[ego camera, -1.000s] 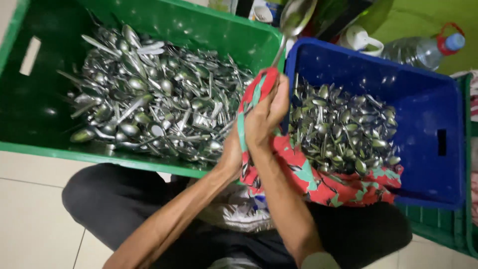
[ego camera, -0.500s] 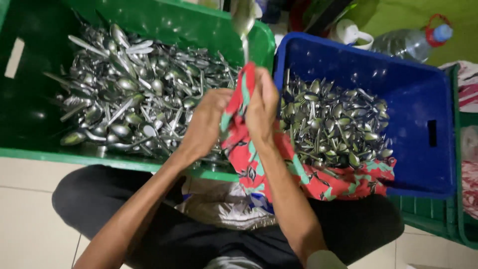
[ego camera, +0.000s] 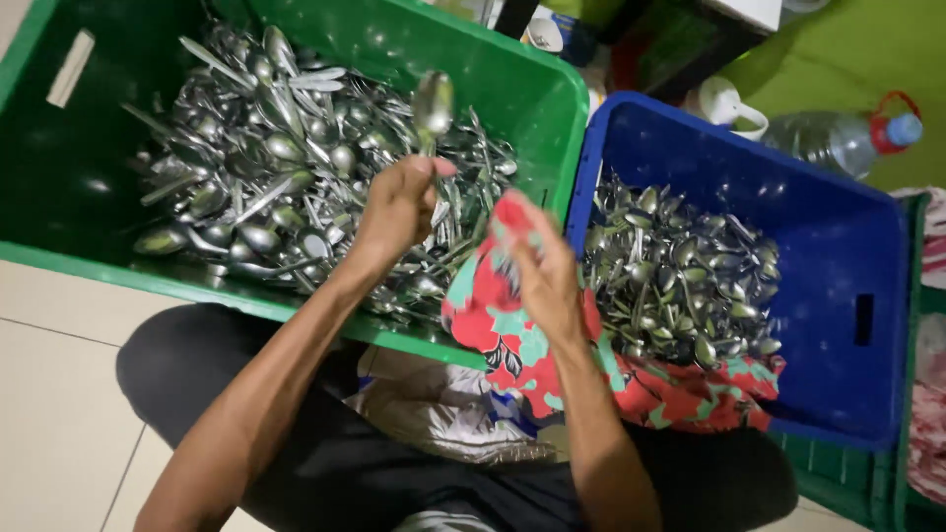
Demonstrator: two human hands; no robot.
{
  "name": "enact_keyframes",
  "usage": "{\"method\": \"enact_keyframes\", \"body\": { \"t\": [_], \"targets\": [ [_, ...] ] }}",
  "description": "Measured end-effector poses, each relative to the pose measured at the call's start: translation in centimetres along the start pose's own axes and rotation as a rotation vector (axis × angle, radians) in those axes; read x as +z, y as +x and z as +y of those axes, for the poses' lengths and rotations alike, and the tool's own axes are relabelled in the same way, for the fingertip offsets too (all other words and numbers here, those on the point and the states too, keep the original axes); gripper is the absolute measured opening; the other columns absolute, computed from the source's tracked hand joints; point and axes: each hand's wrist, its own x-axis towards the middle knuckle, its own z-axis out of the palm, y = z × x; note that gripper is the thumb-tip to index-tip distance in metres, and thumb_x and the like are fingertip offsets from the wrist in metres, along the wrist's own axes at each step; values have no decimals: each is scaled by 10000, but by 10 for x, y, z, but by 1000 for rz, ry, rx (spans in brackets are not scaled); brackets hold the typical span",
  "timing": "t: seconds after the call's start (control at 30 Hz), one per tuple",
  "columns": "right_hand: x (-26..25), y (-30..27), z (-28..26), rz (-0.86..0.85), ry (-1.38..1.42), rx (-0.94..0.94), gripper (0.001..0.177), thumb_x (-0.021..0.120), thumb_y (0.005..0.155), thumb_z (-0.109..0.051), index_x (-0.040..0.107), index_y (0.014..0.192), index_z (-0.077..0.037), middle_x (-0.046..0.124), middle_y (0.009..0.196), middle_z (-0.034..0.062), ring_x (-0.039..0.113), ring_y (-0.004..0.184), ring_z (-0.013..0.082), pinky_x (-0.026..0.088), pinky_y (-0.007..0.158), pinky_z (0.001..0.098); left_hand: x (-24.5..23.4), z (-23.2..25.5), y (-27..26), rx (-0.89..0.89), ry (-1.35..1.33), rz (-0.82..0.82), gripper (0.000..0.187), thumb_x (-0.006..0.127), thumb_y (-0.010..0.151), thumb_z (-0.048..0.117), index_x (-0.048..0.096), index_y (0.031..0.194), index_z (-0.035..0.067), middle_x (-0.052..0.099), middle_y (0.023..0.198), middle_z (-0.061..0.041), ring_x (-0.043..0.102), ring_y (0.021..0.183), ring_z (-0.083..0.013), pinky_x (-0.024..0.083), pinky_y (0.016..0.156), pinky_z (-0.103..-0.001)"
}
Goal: Polishing metal spoons and forks with a cloth in a sorting area.
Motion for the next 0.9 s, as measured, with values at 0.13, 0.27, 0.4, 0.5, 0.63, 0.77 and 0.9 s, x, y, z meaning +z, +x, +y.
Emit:
{"method": "enact_keyframes", "body": {
  "t": [0.13, 0.27, 0.4, 0.5, 0.63, 0.77, 0.9],
  "targets": [
    [-4, 23, -5, 395, -547, -727, 385, 660, 1008, -36, 570, 1381, -20, 598, 1048, 162, 621, 983, 291, 518, 918, 420, 6, -15, -11, 37, 108, -111, 352, 385, 1104, 226, 634, 1136, -21, 397, 617, -3, 346, 389, -71, 280, 305, -205],
    [8, 56, 17, 373, -908, -958, 134, 729, 980, -155, 726, 1095, -88, 585, 1101, 39, 673, 1004, 274, 559, 844, 365, 5, -31, -13, 131, 375, -202, 420, 335, 1128, 245, 646, 960, 18, 508, 578, -8, 433, 388, -100, 343, 324, -210],
    [5, 79, 23, 380, -977, -1021, 101, 656, 1002, -109, 693, 1009, -15, 549, 962, 58, 686, 846, 313, 585, 701, 363, 13, 2, -39, 173, 648, -208, 365, 390, 1105, 212, 625, 879, 46, 541, 644, -131, 534, 621, -268, 460, 628, -426],
    [-14, 98, 29, 540, -1123, -1056, 138, 613, 1033, -154, 682, 1035, -34, 513, 937, 52, 674, 799, 287, 574, 666, 353, 17, -2, -36, 177, 672, -214, 361, 383, 1094, 207, 691, 976, 60, 521, 676, -141, 529, 669, -297, 485, 703, -436],
    [-13, 95, 28, 597, -806, -1013, 101, 611, 1030, -104, 670, 1087, -46, 511, 993, 36, 648, 897, 259, 542, 788, 333, 6, -10, -24, 144, 616, -19, 340, 398, 1093, 184, 714, 1080, 59, 552, 670, -84, 495, 583, -203, 461, 616, -370],
    [15, 76, 35, 527, -783, -1116, 248, 504, 1073, -178, 696, 1142, -36, 543, 1019, 90, 644, 850, 317, 578, 733, 370, 11, -9, -28, 303, 647, 67, 201, 522, 1027, 114, 710, 962, 86, 578, 604, -81, 525, 588, -219, 440, 615, -373],
    [1, 101, 27, 484, -962, -1204, 167, 646, 1006, -106, 704, 1154, -56, 549, 1033, 65, 693, 825, 271, 605, 686, 333, 18, -13, -29, 406, 687, -12, 193, 532, 1049, 127, 682, 937, 81, 600, 620, -130, 544, 582, -226, 448, 588, -387]
  ]
}}
